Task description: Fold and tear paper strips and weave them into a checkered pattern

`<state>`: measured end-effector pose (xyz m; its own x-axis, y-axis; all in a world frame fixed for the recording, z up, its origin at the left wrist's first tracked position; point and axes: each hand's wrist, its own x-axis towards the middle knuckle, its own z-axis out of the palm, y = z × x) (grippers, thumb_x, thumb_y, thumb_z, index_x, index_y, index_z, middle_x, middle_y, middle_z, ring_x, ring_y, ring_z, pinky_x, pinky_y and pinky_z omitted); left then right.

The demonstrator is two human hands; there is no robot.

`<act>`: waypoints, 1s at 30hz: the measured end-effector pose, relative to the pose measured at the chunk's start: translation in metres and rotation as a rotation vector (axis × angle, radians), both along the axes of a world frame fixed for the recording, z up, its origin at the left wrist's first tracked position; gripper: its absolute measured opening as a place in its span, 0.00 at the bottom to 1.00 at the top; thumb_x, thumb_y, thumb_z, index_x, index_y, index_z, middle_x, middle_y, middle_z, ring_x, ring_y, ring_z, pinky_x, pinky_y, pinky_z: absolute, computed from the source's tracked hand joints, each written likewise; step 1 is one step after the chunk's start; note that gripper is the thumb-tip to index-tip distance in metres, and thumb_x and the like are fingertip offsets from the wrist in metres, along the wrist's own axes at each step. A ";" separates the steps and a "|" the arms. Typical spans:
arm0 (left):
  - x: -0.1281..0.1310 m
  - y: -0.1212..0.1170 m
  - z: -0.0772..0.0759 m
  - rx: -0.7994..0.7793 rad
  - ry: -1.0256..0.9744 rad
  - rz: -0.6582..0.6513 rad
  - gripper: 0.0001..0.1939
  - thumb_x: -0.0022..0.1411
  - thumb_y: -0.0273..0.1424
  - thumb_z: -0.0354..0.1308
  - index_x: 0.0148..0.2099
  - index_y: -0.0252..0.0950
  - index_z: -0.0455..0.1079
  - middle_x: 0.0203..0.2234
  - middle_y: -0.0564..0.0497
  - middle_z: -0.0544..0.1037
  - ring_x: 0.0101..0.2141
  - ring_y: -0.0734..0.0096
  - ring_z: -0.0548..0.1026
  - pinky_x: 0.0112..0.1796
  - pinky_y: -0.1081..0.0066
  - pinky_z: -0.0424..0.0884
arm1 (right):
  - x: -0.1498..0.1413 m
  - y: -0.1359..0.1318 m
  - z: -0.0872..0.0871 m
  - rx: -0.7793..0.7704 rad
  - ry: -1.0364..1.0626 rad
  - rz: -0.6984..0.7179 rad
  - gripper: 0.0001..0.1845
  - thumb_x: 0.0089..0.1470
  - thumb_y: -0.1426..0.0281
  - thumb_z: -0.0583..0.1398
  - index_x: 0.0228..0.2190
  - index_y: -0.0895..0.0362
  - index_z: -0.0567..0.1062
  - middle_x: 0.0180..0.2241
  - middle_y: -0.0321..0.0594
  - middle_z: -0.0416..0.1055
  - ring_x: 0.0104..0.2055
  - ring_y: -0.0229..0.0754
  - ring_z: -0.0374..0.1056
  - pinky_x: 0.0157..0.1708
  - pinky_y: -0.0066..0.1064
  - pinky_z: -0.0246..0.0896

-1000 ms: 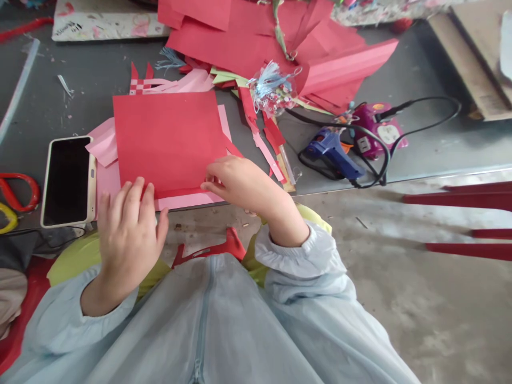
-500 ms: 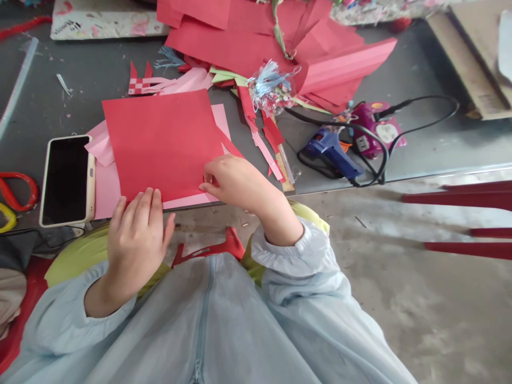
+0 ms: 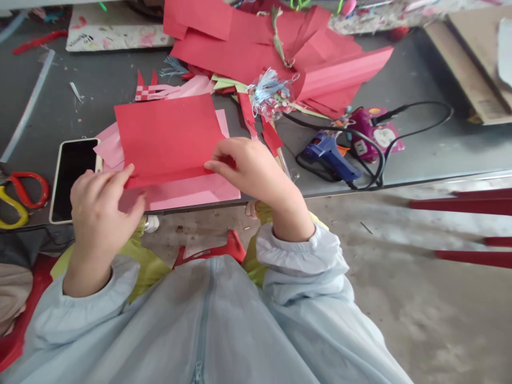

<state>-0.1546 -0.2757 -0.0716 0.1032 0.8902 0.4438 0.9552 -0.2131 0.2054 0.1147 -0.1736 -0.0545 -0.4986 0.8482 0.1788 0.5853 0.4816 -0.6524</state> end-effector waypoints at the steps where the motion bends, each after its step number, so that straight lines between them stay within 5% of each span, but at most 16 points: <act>1: -0.004 0.005 0.001 0.049 -0.044 -0.015 0.25 0.59 0.29 0.64 0.60 0.42 0.73 0.46 0.45 0.81 0.51 0.53 0.76 0.62 0.50 0.64 | 0.001 0.002 0.001 -0.007 0.079 -0.018 0.09 0.57 0.67 0.63 0.26 0.57 0.75 0.26 0.37 0.73 0.28 0.38 0.64 0.30 0.32 0.55; 7: -0.008 0.034 0.015 0.186 -0.661 -0.007 0.12 0.57 0.28 0.68 0.45 0.39 0.79 0.41 0.50 0.83 0.42 0.66 0.80 0.46 0.65 0.76 | 0.002 0.016 -0.001 0.024 0.537 -0.056 0.13 0.57 0.57 0.65 0.32 0.55 0.76 0.29 0.36 0.73 0.31 0.39 0.71 0.34 0.34 0.68; 13: 0.001 0.061 0.050 0.381 -1.040 -0.122 0.20 0.48 0.27 0.76 0.44 0.32 0.77 0.33 0.52 0.83 0.30 0.78 0.77 0.32 0.77 0.71 | 0.004 0.031 -0.003 0.095 0.896 -0.095 0.24 0.49 0.48 0.69 0.41 0.48 0.74 0.42 0.39 0.76 0.45 0.46 0.76 0.44 0.40 0.75; 16: 0.007 0.067 0.073 0.410 -1.146 -0.194 0.26 0.41 0.26 0.79 0.44 0.33 0.76 0.27 0.55 0.82 0.26 0.81 0.76 0.29 0.80 0.70 | 0.002 0.036 -0.003 0.105 1.006 -0.108 0.24 0.49 0.49 0.69 0.43 0.46 0.74 0.40 0.38 0.75 0.44 0.47 0.77 0.44 0.42 0.76; 20: 0.010 0.064 0.095 0.251 -1.338 -0.170 0.34 0.31 0.30 0.83 0.44 0.35 0.75 0.26 0.55 0.83 0.27 0.75 0.79 0.32 0.75 0.76 | -0.002 0.039 -0.001 0.140 1.104 -0.155 0.21 0.52 0.52 0.69 0.44 0.45 0.74 0.32 0.35 0.74 0.41 0.46 0.77 0.44 0.42 0.75; 25: 0.007 0.048 0.101 -0.148 -1.416 0.001 0.26 0.36 0.48 0.79 0.30 0.35 0.77 0.19 0.51 0.79 0.23 0.67 0.79 0.30 0.66 0.79 | -0.005 0.037 0.005 0.093 1.228 -0.135 0.19 0.49 0.59 0.72 0.42 0.44 0.76 0.28 0.30 0.74 0.30 0.39 0.74 0.35 0.34 0.74; 30: 0.005 0.037 0.097 -0.105 -1.369 0.064 0.20 0.38 0.42 0.79 0.31 0.36 0.81 0.22 0.50 0.81 0.25 0.68 0.79 0.27 0.72 0.77 | -0.008 0.034 0.005 -0.001 1.155 -0.083 0.20 0.49 0.59 0.71 0.43 0.46 0.76 0.30 0.32 0.78 0.31 0.40 0.75 0.33 0.34 0.74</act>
